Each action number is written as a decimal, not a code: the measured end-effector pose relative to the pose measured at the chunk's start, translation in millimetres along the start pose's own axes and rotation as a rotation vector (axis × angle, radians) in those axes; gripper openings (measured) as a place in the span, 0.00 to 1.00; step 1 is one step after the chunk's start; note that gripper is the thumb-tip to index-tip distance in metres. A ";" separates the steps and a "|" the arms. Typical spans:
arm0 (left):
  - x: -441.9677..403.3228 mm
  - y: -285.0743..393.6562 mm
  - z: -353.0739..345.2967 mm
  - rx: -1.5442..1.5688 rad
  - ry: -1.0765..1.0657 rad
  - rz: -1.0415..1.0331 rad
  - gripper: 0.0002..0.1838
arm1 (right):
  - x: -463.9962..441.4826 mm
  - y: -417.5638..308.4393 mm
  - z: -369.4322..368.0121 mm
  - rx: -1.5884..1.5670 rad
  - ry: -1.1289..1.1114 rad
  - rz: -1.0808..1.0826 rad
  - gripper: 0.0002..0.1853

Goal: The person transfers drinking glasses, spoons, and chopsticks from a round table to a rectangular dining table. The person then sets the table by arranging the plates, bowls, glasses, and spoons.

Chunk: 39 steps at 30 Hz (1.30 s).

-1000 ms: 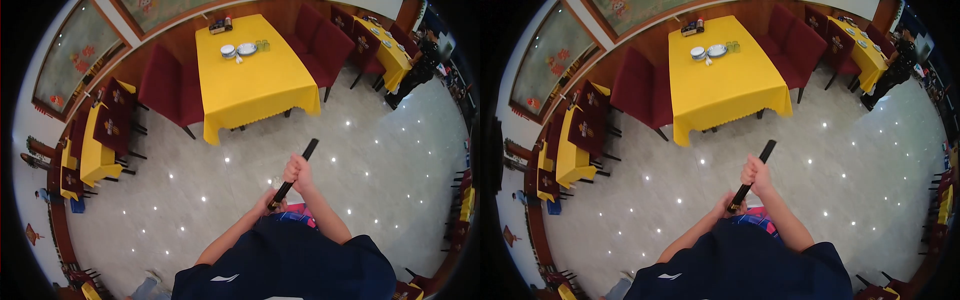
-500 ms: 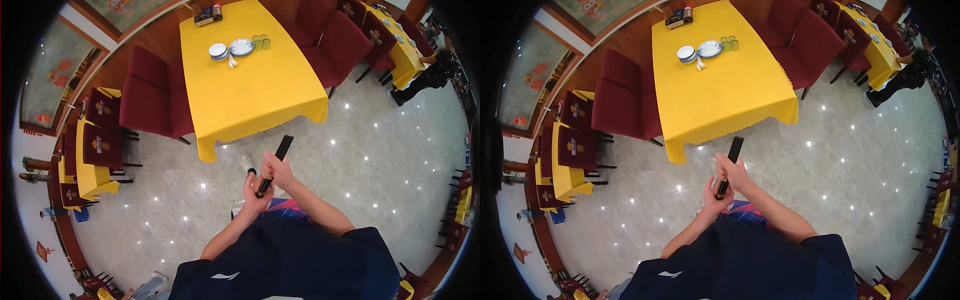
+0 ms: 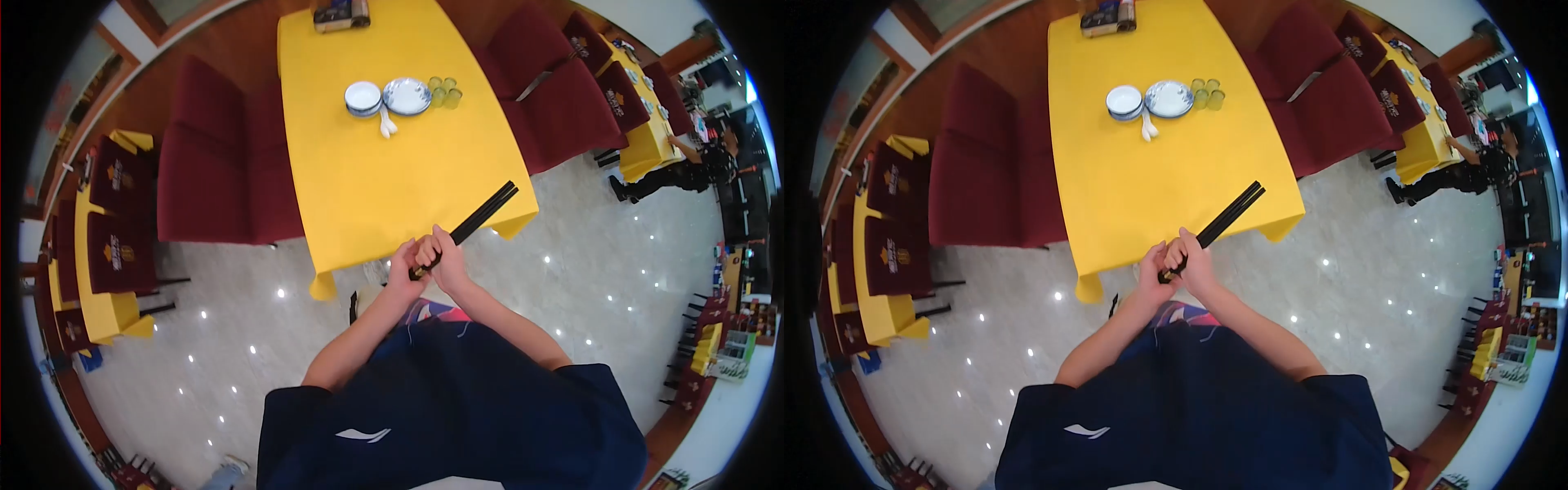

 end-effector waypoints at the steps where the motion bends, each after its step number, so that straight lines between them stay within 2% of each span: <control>1: 4.2 7.4 -8.4 -0.006 0.163 0.011 0.24 | -15.5 7.2 6.2 -0.063 0.058 -0.040 0.19; 2: 0.2 13.2 -3.7 0.001 0.182 0.010 0.24 | -28.5 9.8 8.1 -0.067 0.064 -0.060 0.19; 4: -5.8 25.6 4.2 -0.044 0.190 -0.029 0.25 | -50.0 12.7 22.4 -0.192 0.234 -0.147 0.18; 5: -5.7 38.0 -5.1 -0.070 0.280 -0.099 0.24 | -73.3 16.9 38.6 -0.122 0.255 -0.131 0.18; 6: -7.3 45.1 2.4 -0.066 0.296 -0.096 0.24 | -97.8 17.0 53.3 -0.126 0.318 -0.221 0.17; 8: -11.2 69.9 24.6 -0.007 0.264 -0.193 0.23 | -156.6 15.1 91.8 -0.144 0.296 -0.402 0.16; 10: -4.2 91.6 42.3 0.067 0.386 -0.224 0.21 | -205.9 -10.0 103.6 -0.124 0.394 -0.502 0.16; 12: 8.3 106.3 64.9 0.040 0.511 -0.315 0.18 | -268.3 -31.0 141.6 0.065 0.469 -0.428 0.14; 14: 26.8 114.6 81.2 0.019 0.616 -0.393 0.16 | -311.0 -58.2 155.0 0.068 0.624 -0.353 0.13; 18: 67.3 116.8 116.7 0.107 0.779 -0.458 0.13 | -368.1 -95.9 174.8 0.071 0.655 -0.413 0.15; 22: 91.5 107.4 95.8 0.096 0.949 -0.526 0.13 | -418.5 -117.3 194.2 0.044 0.487 -0.526 0.21; 23: 95.4 104.3 94.5 0.108 0.961 -0.539 0.13 | -420.8 -119.3 199.8 -0.187 0.323 -0.662 0.24; 24: 97.8 103.0 91.7 0.120 0.971 -0.553 0.13 | -416.6 -126.6 187.2 0.076 0.461 -0.625 0.27; 26: 97.7 100.7 76.3 0.093 1.016 -0.541 0.13 | -393.5 -150.3 164.7 0.480 0.484 -0.677 0.34; 27: 95.5 100.0 67.4 0.102 1.035 -0.532 0.11 | -392.0 -156.8 162.8 0.467 0.484 -0.686 0.34; 29: 92.1 99.4 56.9 0.097 1.058 -0.520 0.10 | -391.6 -163.0 165.5 0.451 0.357 -0.837 0.39; 32: 87.9 102.1 49.5 0.066 1.076 -0.516 0.09 | -391.1 -167.1 169.5 0.535 0.257 -0.848 0.44; 39: 78.0 107.2 47.7 -0.034 1.058 -0.524 0.12 | -393.8 -150.4 173.5 0.731 0.365 -0.843 0.47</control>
Point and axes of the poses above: each hand's wrist, its own x-axis away from the middle knuckle, its own z-axis out of the back of the hand, y = z × x, the point moved 2 cm from there along -x, towards the middle knuckle, and after that the axes turned 10 degrees about -z, right-handed, at the moved point
